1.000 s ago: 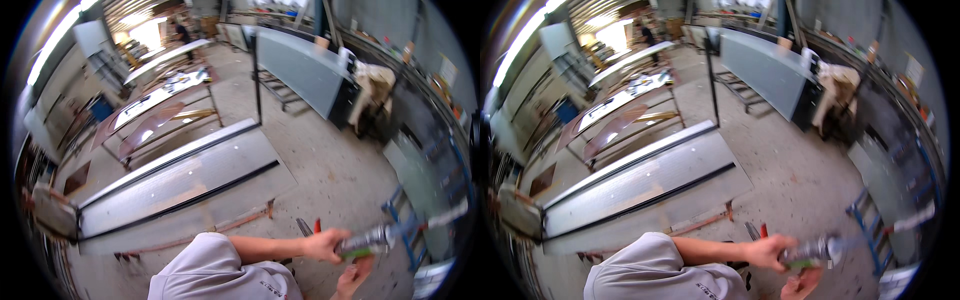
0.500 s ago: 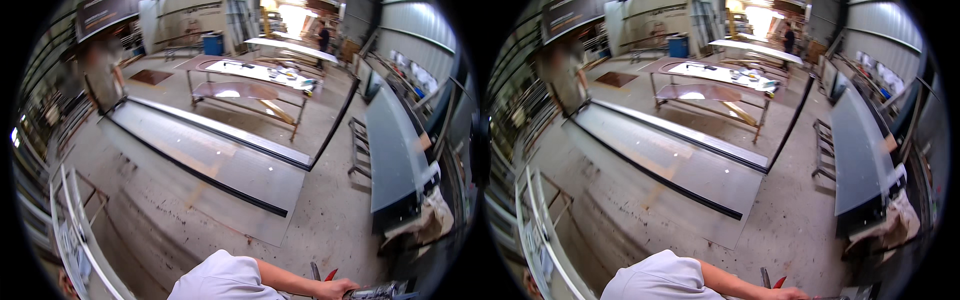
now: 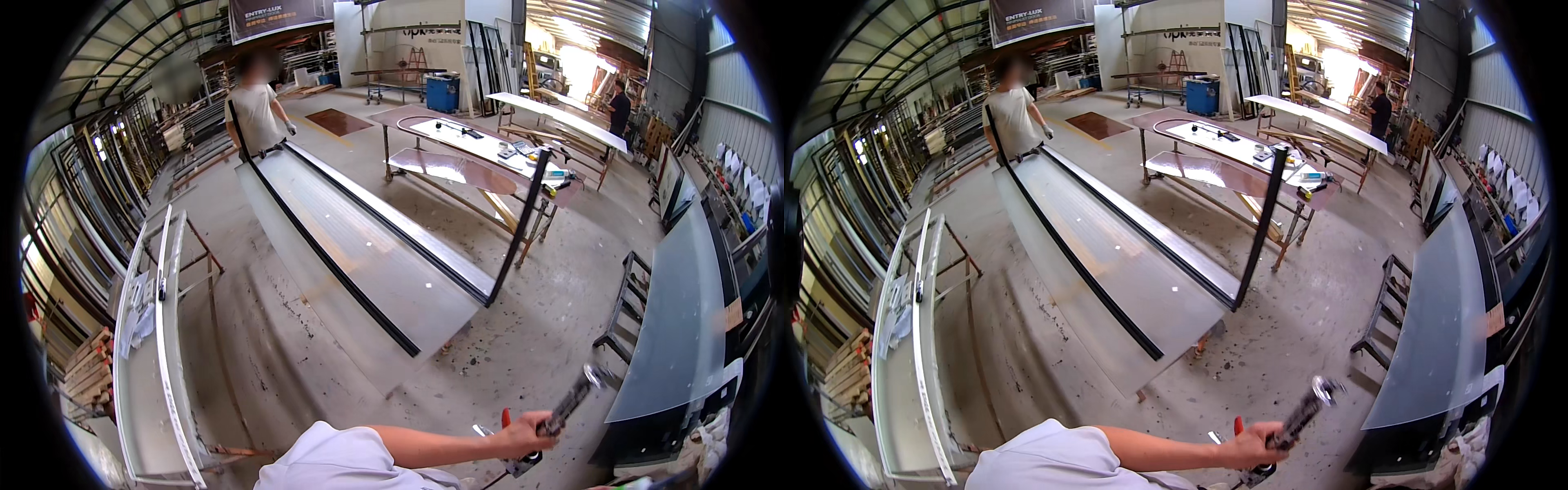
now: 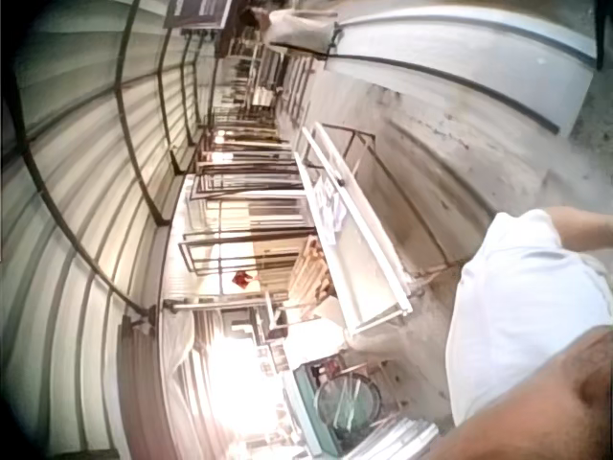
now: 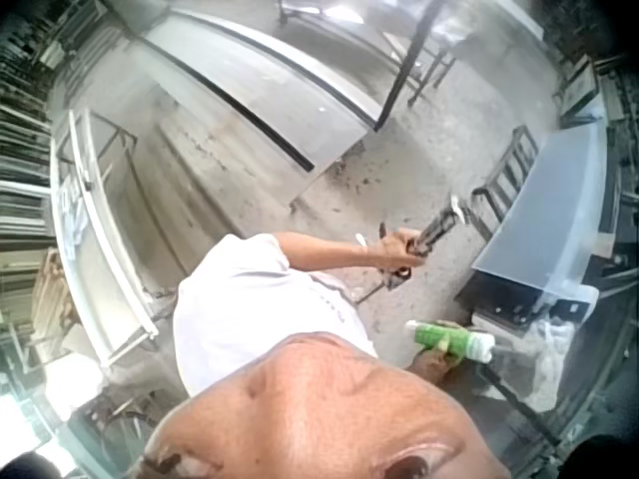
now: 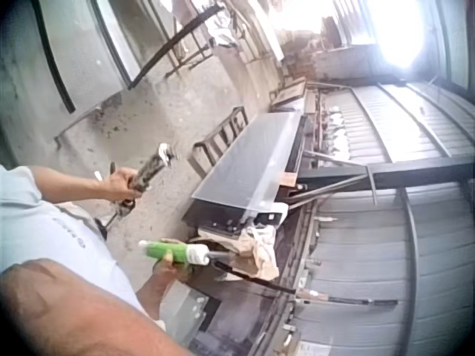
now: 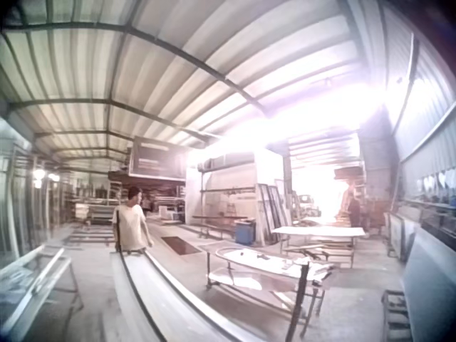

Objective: The person prepares a caulk gun by inserting a tube of sealant into the frame and securing it, then retrieves a new nozzle from a box and attaches it to the tip of the sealant tube.

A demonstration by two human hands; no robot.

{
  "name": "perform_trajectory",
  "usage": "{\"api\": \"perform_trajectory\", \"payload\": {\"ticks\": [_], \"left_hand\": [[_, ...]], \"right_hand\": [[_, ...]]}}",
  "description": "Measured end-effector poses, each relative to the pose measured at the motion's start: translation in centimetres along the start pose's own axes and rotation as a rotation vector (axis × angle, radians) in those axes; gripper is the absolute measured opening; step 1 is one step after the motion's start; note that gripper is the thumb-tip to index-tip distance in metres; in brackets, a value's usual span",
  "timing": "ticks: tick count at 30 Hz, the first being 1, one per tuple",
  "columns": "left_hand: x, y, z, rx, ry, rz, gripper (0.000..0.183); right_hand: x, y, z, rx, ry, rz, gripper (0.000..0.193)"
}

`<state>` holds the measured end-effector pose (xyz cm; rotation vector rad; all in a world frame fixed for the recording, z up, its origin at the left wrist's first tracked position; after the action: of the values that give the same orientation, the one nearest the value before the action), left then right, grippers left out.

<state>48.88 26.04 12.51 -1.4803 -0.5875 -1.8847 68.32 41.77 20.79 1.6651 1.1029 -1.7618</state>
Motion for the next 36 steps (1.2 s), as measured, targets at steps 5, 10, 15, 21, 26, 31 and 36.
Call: {"api": "perform_trajectory", "payload": {"ticks": [5, 10, 15, 21, 26, 31, 36], "left_hand": [[-3.3, -7.6, 2.8, 0.329, 0.553, -0.060, 0.021], [-4.5, -13.9, 3.0, 0.575, 0.928, -0.119, 0.032], [-10.7, -20.6, -0.2, 0.672, 1.160, -0.134, 0.035], [-15.1, -29.0, -4.5, 0.909, 1.363, -0.403, 0.036], [-20.2, -34.7, -8.6, 0.956, 1.380, -0.402, 0.036], [-23.2, -39.0, -12.1, 1.059, 1.332, -0.336, 0.031], [-17.3, -41.4, -11.6, 0.942, 1.136, -0.369, 0.035]], "right_hand": [[6.1, -3.3, -9.9, -0.362, 0.047, 0.389, 0.051], [6.1, -9.5, -15.2, -0.736, 0.258, 0.633, 0.053], [4.2, -15.6, -15.6, -0.498, -0.268, 0.730, 0.057], [0.7, -28.3, -7.2, -0.457, -0.534, 0.530, 0.054], [0.5, -38.6, -0.2, -0.607, -0.463, 0.499, 0.058], [3.5, -48.7, 6.9, -0.975, -0.542, 0.477, 0.059], [6.3, -55.3, 13.7, -1.156, -0.667, 0.530, 0.059]]}}
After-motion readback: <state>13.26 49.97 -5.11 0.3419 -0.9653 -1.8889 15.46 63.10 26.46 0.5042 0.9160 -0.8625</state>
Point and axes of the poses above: each hand's wrist, its own y-axis away from the middle knuckle, its own z-axis out of the palm, x = y × z, the point moved 3 cm from there along -y, towards the middle knuckle, and after that the axes turned 1 degree about -x, right-handed, at the moved point
